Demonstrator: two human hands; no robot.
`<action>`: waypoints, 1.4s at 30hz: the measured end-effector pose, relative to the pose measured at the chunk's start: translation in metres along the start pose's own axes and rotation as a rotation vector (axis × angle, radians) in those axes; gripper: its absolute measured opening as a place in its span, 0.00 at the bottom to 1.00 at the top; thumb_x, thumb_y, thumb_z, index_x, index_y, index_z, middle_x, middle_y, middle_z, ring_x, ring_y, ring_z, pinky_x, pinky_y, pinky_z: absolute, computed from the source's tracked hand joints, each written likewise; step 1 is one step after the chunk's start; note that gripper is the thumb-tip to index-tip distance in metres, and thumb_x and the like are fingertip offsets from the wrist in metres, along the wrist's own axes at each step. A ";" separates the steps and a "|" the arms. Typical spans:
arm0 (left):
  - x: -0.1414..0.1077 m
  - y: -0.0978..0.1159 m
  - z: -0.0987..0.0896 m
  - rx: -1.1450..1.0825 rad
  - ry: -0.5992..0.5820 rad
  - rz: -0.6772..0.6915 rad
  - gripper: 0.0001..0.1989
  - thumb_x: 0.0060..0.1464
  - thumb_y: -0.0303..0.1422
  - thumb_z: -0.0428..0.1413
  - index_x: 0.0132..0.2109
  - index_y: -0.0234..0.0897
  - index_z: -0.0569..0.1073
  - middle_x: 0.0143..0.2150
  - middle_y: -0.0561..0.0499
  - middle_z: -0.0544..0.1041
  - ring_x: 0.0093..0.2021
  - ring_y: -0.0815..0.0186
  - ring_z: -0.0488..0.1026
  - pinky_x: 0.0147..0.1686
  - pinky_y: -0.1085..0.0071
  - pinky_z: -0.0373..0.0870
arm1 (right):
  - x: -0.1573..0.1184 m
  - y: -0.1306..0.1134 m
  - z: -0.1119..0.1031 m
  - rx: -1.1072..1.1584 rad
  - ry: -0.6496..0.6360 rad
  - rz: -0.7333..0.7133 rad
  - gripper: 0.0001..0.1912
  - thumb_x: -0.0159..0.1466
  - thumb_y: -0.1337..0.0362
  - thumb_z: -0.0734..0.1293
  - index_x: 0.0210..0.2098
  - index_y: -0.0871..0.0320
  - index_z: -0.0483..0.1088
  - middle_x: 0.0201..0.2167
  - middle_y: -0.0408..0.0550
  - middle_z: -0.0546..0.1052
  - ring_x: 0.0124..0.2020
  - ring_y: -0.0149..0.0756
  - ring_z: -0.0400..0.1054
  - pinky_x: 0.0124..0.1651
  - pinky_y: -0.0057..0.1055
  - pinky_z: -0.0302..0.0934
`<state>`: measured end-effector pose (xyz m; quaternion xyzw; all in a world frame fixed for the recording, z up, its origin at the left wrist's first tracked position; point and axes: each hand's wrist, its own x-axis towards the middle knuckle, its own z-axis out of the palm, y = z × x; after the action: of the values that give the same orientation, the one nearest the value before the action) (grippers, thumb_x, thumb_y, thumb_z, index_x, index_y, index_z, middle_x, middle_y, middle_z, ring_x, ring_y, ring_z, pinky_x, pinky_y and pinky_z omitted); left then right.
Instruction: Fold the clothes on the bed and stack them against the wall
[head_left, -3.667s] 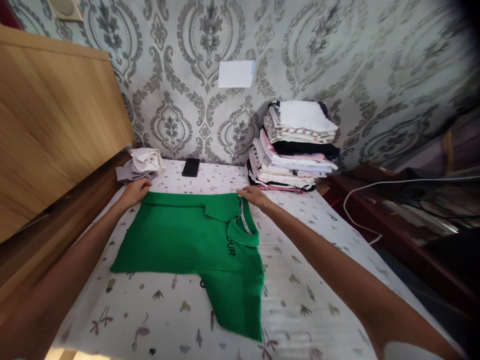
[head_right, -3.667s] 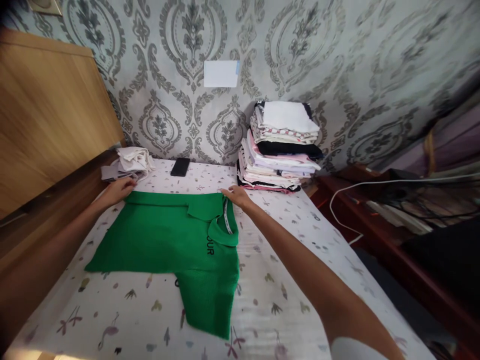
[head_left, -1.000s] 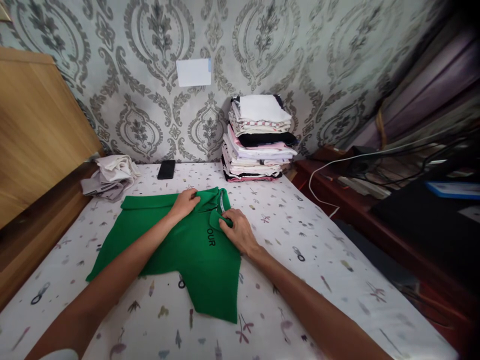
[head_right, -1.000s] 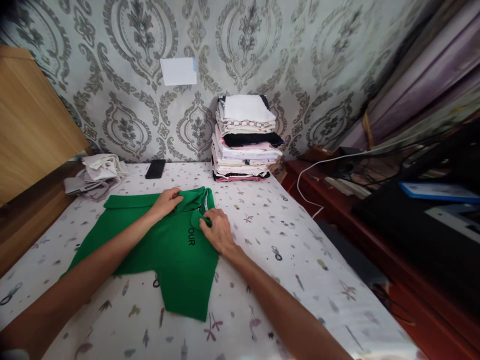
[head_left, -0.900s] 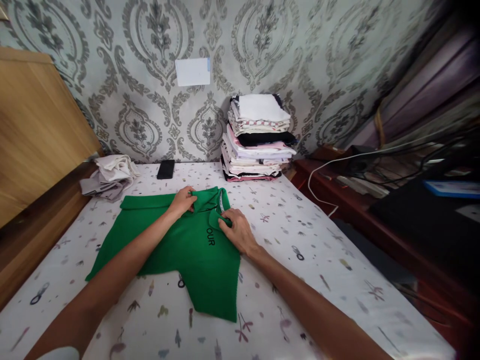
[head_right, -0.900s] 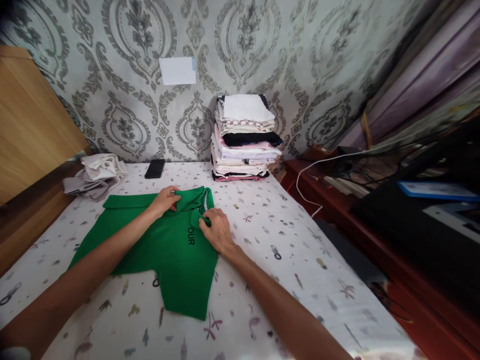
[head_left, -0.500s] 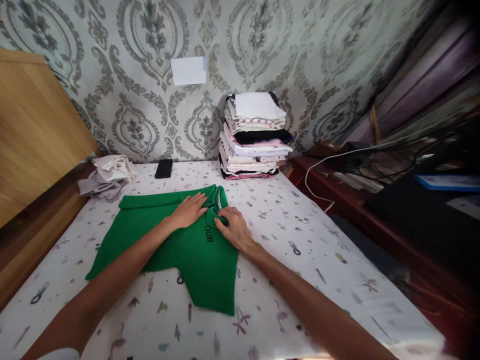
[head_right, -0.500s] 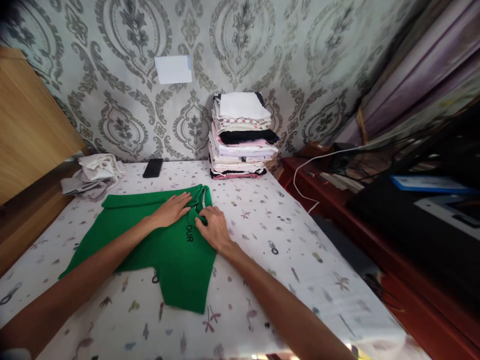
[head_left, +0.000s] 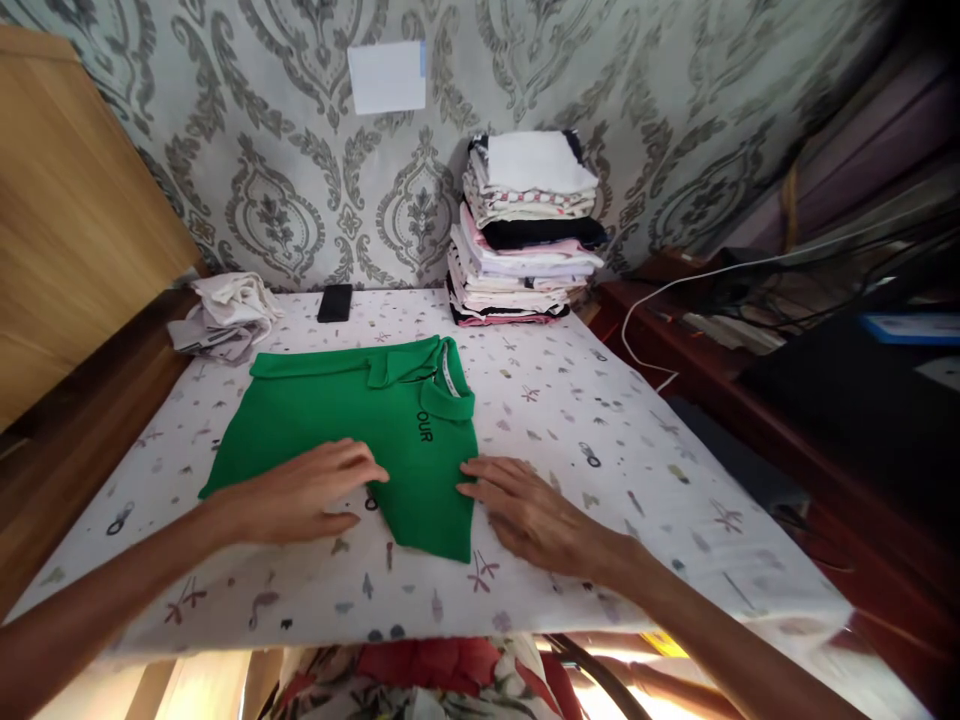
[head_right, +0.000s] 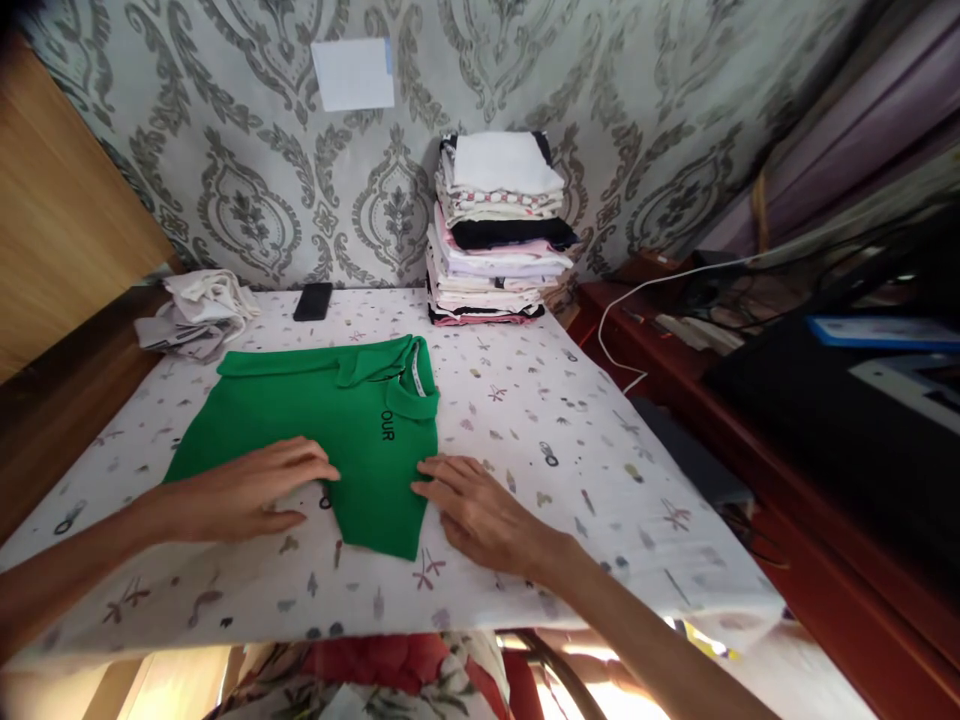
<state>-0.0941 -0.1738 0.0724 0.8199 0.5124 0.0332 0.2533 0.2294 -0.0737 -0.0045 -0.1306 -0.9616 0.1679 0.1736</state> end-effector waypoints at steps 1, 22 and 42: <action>0.001 0.010 0.012 0.043 0.032 0.040 0.22 0.58 0.40 0.55 0.59 0.52 0.70 0.55 0.48 0.75 0.54 0.54 0.71 0.50 0.60 0.70 | 0.001 0.000 0.003 -0.012 0.003 0.012 0.25 0.64 0.73 0.60 0.59 0.53 0.68 0.60 0.55 0.72 0.63 0.45 0.63 0.60 0.50 0.64; 0.105 -0.063 0.008 -0.759 0.435 -0.551 0.12 0.52 0.40 0.58 0.40 0.38 0.73 0.33 0.52 0.71 0.33 0.66 0.68 0.27 0.75 0.60 | 0.055 0.034 0.027 0.194 0.284 0.498 0.20 0.67 0.64 0.61 0.58 0.55 0.68 0.42 0.51 0.77 0.44 0.43 0.72 0.44 0.40 0.68; 0.103 -0.075 0.034 -0.137 0.603 -0.161 0.11 0.55 0.24 0.54 0.45 0.39 0.71 0.42 0.47 0.77 0.45 0.60 0.75 0.47 0.63 0.69 | 0.105 0.005 0.030 -0.241 0.274 0.126 0.16 0.69 0.67 0.58 0.51 0.60 0.73 0.46 0.57 0.75 0.48 0.47 0.67 0.53 0.44 0.64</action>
<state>-0.0965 -0.0724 -0.0124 0.7108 0.6242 0.2892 0.1465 0.1237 -0.0451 -0.0019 -0.2322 -0.9320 0.0425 0.2751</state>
